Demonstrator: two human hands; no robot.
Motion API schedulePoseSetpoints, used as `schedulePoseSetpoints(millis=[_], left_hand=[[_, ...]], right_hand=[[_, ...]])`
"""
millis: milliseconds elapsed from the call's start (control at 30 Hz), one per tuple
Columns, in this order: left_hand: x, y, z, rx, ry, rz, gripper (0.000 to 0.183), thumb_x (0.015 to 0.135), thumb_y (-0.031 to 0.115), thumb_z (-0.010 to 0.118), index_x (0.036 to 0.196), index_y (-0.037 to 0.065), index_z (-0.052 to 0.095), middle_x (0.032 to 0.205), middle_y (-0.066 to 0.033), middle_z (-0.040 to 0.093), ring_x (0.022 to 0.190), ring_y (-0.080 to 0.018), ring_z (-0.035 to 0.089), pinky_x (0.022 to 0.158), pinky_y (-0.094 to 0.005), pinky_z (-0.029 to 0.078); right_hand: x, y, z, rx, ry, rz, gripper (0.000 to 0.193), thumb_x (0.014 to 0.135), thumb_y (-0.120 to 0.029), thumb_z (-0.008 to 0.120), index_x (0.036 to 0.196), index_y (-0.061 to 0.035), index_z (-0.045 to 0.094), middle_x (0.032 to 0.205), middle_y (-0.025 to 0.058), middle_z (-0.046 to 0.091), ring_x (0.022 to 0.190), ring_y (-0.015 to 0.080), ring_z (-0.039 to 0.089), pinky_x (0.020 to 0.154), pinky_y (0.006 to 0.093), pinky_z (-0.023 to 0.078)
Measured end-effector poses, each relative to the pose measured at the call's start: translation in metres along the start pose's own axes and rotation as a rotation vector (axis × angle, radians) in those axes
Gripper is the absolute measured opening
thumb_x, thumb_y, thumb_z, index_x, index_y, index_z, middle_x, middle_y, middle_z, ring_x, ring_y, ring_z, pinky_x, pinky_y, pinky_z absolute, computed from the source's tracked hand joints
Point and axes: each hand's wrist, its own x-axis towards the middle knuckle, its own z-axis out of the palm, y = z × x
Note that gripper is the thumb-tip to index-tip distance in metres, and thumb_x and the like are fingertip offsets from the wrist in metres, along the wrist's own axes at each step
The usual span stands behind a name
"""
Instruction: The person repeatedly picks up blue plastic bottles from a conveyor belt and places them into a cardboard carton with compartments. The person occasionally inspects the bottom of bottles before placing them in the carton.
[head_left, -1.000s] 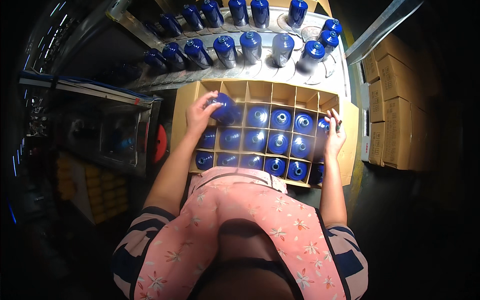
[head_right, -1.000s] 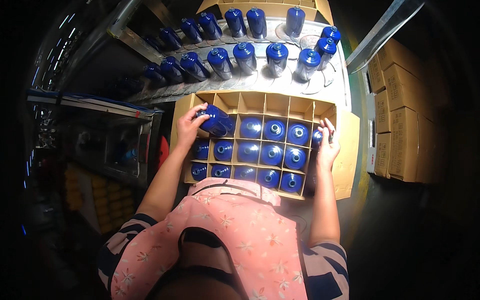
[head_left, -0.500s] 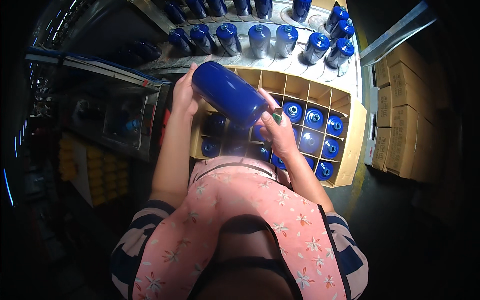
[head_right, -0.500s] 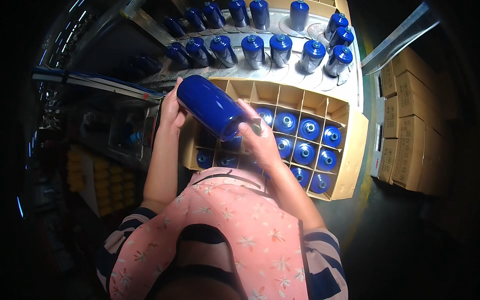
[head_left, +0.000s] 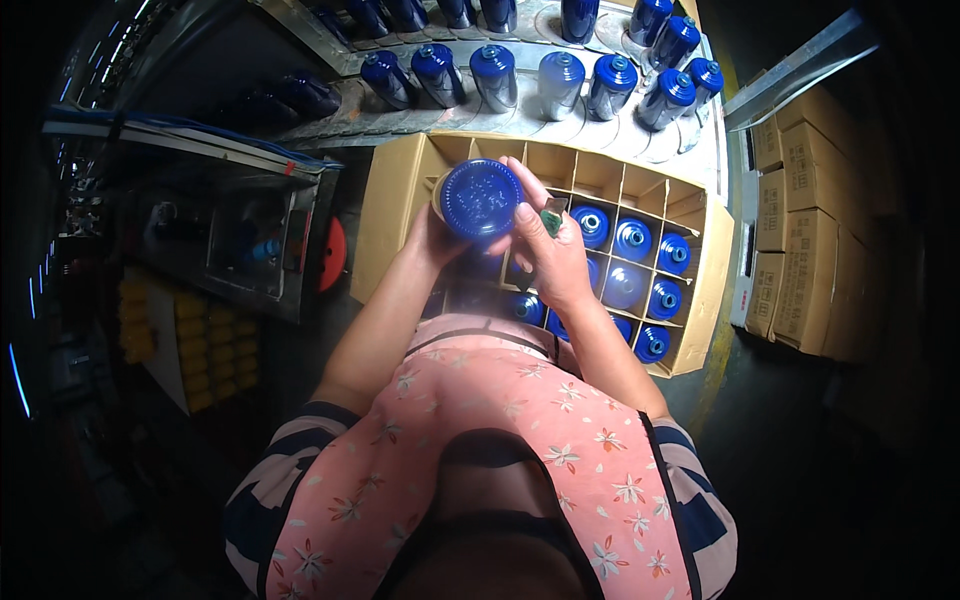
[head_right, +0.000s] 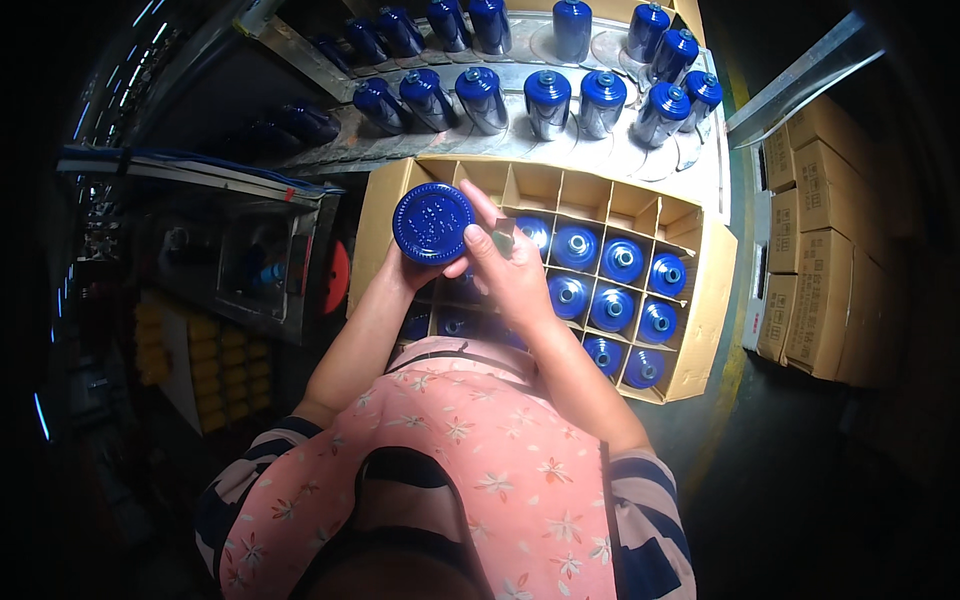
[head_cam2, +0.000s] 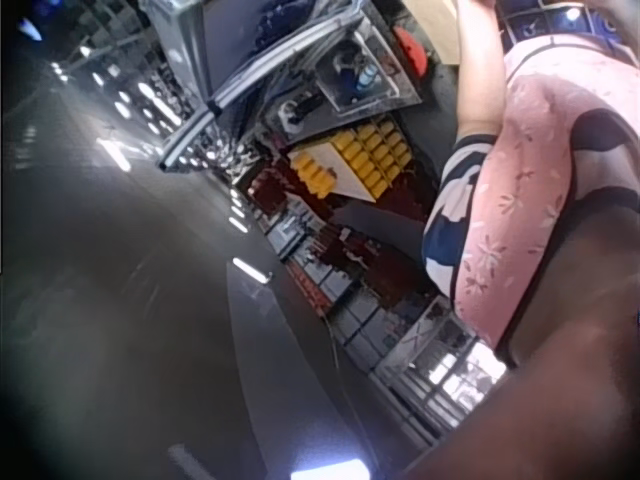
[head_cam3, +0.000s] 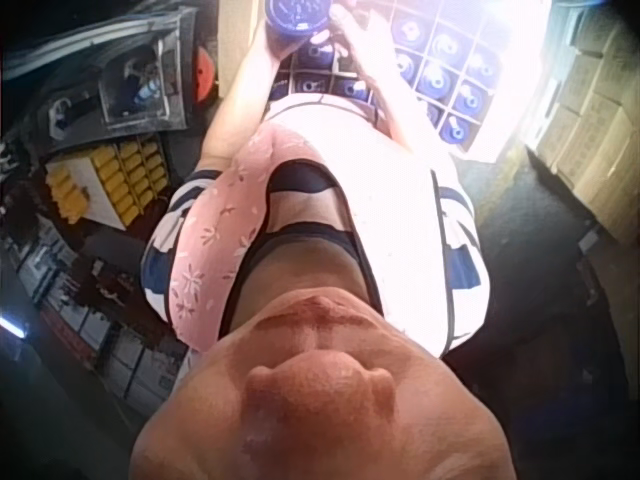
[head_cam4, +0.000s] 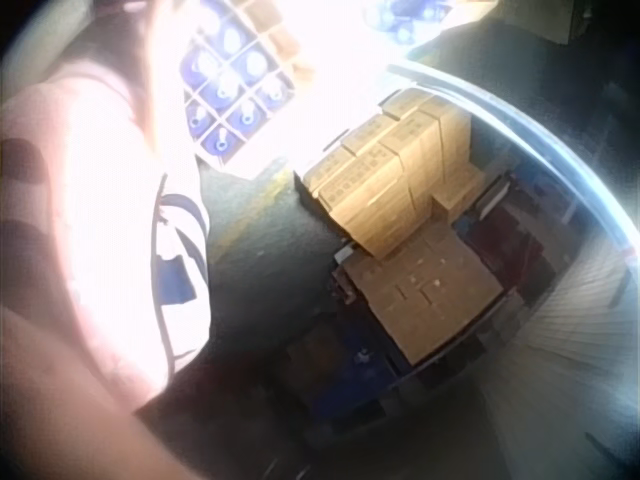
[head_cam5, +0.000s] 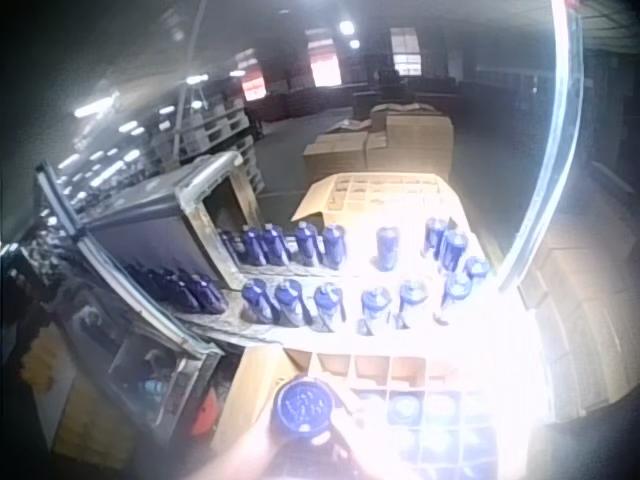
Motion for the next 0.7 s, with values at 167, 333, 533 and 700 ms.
schedulePoseSetpoints(millis=[167, 333, 533, 700], left_hand=[[-0.007, -0.012, -0.008, -0.415, -0.004, -0.162, 0.028, 0.096, 0.017, 0.052, 0.12, 0.003, 0.055, 0.115, -0.0115, 0.063, 0.101, -0.0185, 0.063, 0.086, -0.0332, 0.054], [-0.012, -0.024, -0.004, -0.845, 0.209, -0.219, 0.04, 0.1, 0.034, 0.04, 0.12, 0.003, 0.057, 0.114, -0.0136, 0.064, 0.099, -0.0257, 0.066, 0.082, -0.0383, 0.057], [-0.016, -0.006, 0.0, -1.114, 0.065, -0.174, 0.056, 0.099, 0.049, 0.033, 0.134, 0.009, 0.048, 0.135, -0.0095, 0.052, 0.126, -0.0236, 0.049, 0.108, -0.0423, 0.038], [-0.026, 0.011, 0.007, -1.325, 0.13, -0.279, 0.062, 0.095, 0.058, 0.033, 0.135, 0.013, 0.048, 0.134, -0.0086, 0.053, 0.125, -0.0259, 0.049, 0.108, -0.0435, 0.037]], right_hand=[[0.0, -0.001, 0.002, -0.099, 0.018, -0.025, 0.053, 0.1, -0.035, 0.053, 0.146, -0.0132, 0.041, 0.073, -0.0021, 0.059, 0.059, 0.0011, 0.05, 0.051, 0.0161, 0.033], [0.0, -0.006, 0.005, -0.137, 0.021, -0.018, 0.05, 0.1, -0.039, 0.052, 0.143, -0.0137, 0.047, 0.074, -0.0049, 0.058, 0.058, 0.0004, 0.044, 0.051, 0.0161, 0.031], [0.034, -0.02, 0.001, -0.052, -0.002, -0.233, 0.043, 0.099, -0.039, 0.053, 0.124, -0.0059, 0.063, 0.102, 0.0012, 0.069, 0.078, 0.0045, 0.059, 0.067, 0.0181, 0.045], [0.065, -0.028, -0.013, -0.202, -0.252, -0.183, 0.029, 0.096, -0.026, 0.06, 0.107, -0.0018, 0.07, 0.104, 0.006, 0.07, 0.1, 0.012, 0.062, 0.091, 0.0273, 0.047]])
